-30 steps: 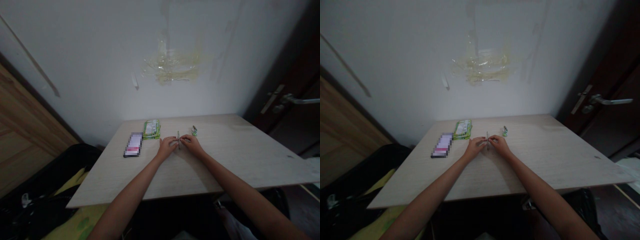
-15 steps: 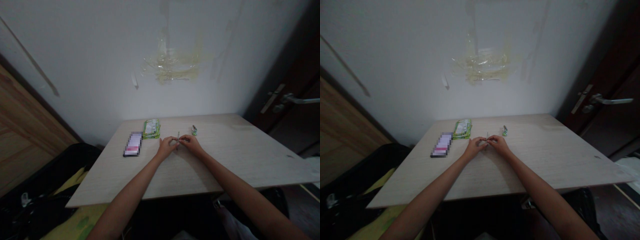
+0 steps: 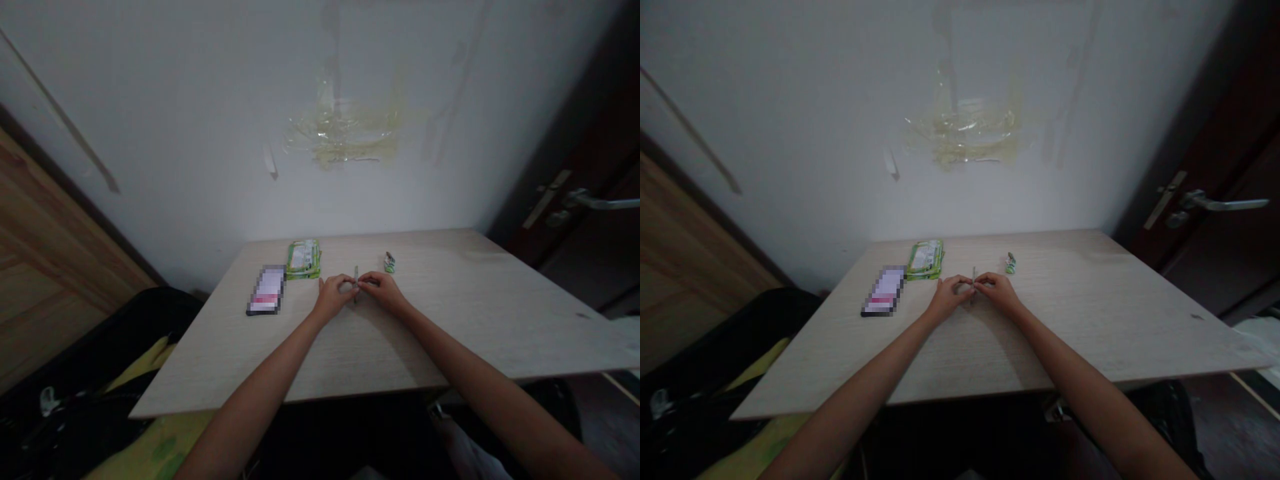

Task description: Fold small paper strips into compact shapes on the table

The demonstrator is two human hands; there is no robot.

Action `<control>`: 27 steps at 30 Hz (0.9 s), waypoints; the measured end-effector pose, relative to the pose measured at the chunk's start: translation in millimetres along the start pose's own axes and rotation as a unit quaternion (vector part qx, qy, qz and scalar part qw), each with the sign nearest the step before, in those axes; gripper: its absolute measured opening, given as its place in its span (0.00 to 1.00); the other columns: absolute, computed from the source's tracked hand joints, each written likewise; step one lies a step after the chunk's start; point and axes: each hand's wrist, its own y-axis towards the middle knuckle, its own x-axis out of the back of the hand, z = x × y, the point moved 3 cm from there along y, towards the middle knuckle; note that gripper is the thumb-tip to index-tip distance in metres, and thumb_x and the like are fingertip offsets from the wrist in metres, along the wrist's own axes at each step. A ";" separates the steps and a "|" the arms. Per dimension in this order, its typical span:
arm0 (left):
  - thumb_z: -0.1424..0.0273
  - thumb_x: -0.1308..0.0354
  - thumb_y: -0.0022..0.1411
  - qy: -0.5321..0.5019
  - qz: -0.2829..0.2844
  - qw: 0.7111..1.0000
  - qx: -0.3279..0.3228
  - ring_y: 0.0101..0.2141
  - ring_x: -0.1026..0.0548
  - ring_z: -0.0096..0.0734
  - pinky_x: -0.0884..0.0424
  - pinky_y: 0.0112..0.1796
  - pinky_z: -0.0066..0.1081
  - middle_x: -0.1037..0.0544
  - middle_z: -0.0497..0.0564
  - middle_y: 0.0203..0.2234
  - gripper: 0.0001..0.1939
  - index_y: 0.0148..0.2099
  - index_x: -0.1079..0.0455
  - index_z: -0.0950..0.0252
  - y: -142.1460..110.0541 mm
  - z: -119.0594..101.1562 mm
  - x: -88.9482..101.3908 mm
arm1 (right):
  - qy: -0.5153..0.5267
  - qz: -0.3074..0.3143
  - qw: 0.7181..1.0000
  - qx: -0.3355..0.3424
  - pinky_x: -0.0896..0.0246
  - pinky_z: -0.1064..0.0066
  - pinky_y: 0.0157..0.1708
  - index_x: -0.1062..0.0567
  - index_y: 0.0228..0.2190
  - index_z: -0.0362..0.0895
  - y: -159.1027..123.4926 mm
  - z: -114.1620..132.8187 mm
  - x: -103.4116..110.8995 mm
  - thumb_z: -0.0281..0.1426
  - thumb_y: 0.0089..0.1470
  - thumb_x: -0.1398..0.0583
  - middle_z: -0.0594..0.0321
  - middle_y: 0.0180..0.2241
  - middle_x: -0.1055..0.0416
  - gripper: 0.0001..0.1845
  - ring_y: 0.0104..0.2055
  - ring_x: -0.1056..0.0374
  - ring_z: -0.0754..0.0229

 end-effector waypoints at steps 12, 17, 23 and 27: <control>0.63 0.37 0.57 -0.013 -0.008 1.000 -0.005 0.51 0.25 0.40 0.44 0.62 0.49 0.18 0.50 0.44 0.13 0.44 0.23 0.59 1.8 0.1 2.8 | -0.014 -0.004 1.000 -0.010 0.32 0.64 0.43 0.19 0.33 0.43 0.0 1.7 0.4 0.34 0.52 0.38 0.57 0.34 0.20 0.09 0.38 0.25 0.56; 0.66 0.36 0.56 -0.032 -0.006 0.999 0.005 0.51 0.25 0.42 0.36 0.58 0.45 0.19 0.53 0.45 0.14 0.46 0.23 0.61 3.8 3.1 3.0 | -0.021 -0.020 1.000 -0.012 0.32 0.64 0.43 0.19 0.32 0.44 0.5 0.9 1.0 0.31 0.51 0.38 0.57 0.34 0.20 0.08 0.37 0.25 0.56; 0.69 0.36 0.54 -0.048 -0.002 0.999 0.018 0.51 0.25 0.43 0.36 0.58 0.46 0.19 0.53 0.46 0.16 0.47 0.24 0.60 6.0 5.5 4.0 | -0.033 -0.039 0.999 -0.011 0.31 0.65 0.40 0.19 0.31 0.43 -0.6 1.2 3.8 0.31 0.50 0.38 0.57 0.32 0.20 0.07 0.36 0.25 0.56; 0.71 0.37 0.54 -0.061 0.002 0.998 0.015 0.50 0.25 0.42 0.36 0.58 0.45 0.19 0.53 0.46 0.15 0.46 0.25 0.61 6.7 6.8 4.4 | -0.038 -0.049 0.998 -0.010 0.32 0.66 0.39 0.20 0.31 0.43 -1.5 1.6 5.3 0.31 0.50 0.39 0.58 0.31 0.21 0.07 0.35 0.26 0.56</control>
